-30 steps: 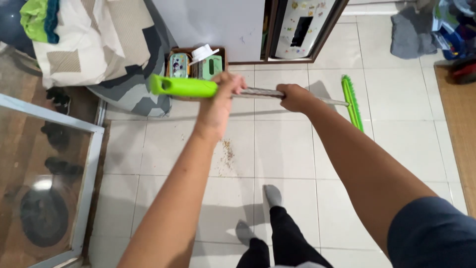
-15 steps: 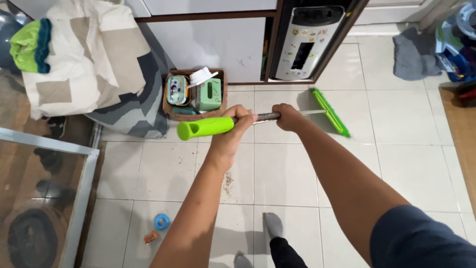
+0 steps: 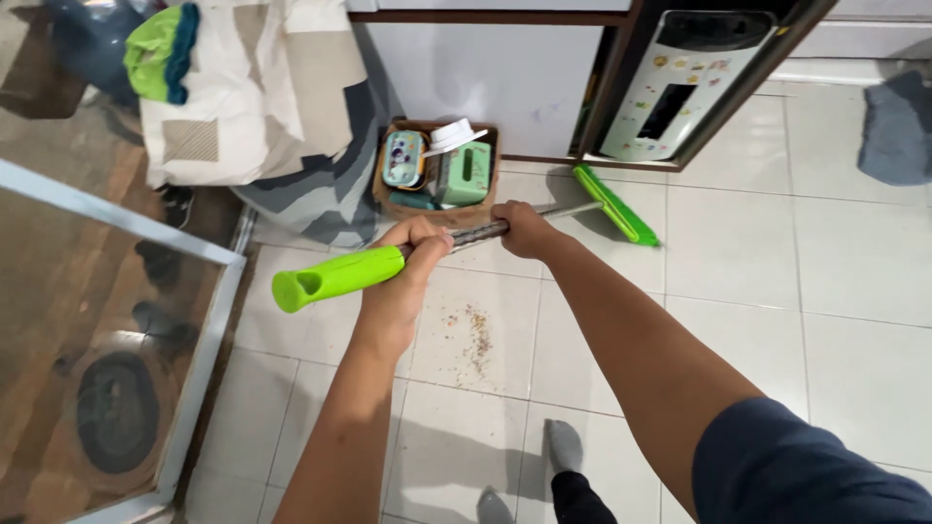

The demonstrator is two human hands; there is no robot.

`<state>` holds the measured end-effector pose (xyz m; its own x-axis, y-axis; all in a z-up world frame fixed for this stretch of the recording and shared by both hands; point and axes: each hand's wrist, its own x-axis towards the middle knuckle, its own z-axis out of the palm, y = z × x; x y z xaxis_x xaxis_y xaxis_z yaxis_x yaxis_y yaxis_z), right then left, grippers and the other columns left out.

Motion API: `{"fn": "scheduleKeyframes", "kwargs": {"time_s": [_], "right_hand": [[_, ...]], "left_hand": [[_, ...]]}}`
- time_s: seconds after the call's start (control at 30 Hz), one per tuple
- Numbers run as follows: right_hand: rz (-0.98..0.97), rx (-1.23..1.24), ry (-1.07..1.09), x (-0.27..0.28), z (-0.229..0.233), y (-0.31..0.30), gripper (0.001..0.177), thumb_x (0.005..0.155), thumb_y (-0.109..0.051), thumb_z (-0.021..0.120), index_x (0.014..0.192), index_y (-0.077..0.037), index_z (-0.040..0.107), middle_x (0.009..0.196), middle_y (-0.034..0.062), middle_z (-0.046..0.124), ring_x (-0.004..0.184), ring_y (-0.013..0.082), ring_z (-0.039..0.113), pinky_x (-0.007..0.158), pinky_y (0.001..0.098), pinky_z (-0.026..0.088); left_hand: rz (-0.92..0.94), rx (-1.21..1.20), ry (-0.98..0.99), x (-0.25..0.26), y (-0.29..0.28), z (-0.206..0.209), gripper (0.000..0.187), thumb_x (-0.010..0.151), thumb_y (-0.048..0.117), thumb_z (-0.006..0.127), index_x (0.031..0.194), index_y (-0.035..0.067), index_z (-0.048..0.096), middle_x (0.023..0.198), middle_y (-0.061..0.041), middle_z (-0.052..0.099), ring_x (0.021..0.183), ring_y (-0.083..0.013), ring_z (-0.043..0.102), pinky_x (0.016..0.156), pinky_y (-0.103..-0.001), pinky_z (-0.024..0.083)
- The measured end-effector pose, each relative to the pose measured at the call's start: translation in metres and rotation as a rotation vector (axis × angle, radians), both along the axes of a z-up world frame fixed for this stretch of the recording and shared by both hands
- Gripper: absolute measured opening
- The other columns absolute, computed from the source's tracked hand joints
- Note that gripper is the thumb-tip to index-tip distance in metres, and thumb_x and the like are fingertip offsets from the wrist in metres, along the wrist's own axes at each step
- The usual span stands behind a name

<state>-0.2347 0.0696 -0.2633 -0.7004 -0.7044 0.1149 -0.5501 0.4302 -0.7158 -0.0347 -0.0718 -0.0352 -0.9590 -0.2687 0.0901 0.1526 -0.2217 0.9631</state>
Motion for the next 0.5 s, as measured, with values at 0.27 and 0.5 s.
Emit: {"fn": "scheduleKeyframes", "kwargs": {"time_s": [0.27, 0.5], "right_hand": [[0.109, -0.004, -0.064, 0.050, 0.008, -0.061, 0.018, 0.074, 0.006, 0.063, 0.088, -0.006, 0.061, 0.091, 0.0172, 0.066, 0.088, 0.0369, 0.063, 0.073, 0.0447, 0.050], [0.183, 0.022, -0.140, 0.111, 0.015, -0.093, 0.023, 0.073, 0.006, 0.063, 0.092, -0.008, 0.065, 0.091, 0.0161, 0.067, 0.090, 0.0356, 0.065, 0.075, 0.0442, 0.050]], "left_hand": [[0.147, -0.146, 0.006, 0.063, -0.023, 0.027, 0.027, 0.091, 0.000, 0.064, 0.071, 0.005, 0.046, 0.075, 0.001, 0.049, 0.084, -0.0103, 0.048, 0.090, -0.026, 0.042], [0.226, -0.115, -0.081, 0.123, -0.047, 0.042, 0.025, 0.091, 0.002, 0.063, 0.071, 0.003, 0.049, 0.075, 0.000, 0.048, 0.079, -0.0104, 0.044, 0.079, -0.026, 0.038]]}}
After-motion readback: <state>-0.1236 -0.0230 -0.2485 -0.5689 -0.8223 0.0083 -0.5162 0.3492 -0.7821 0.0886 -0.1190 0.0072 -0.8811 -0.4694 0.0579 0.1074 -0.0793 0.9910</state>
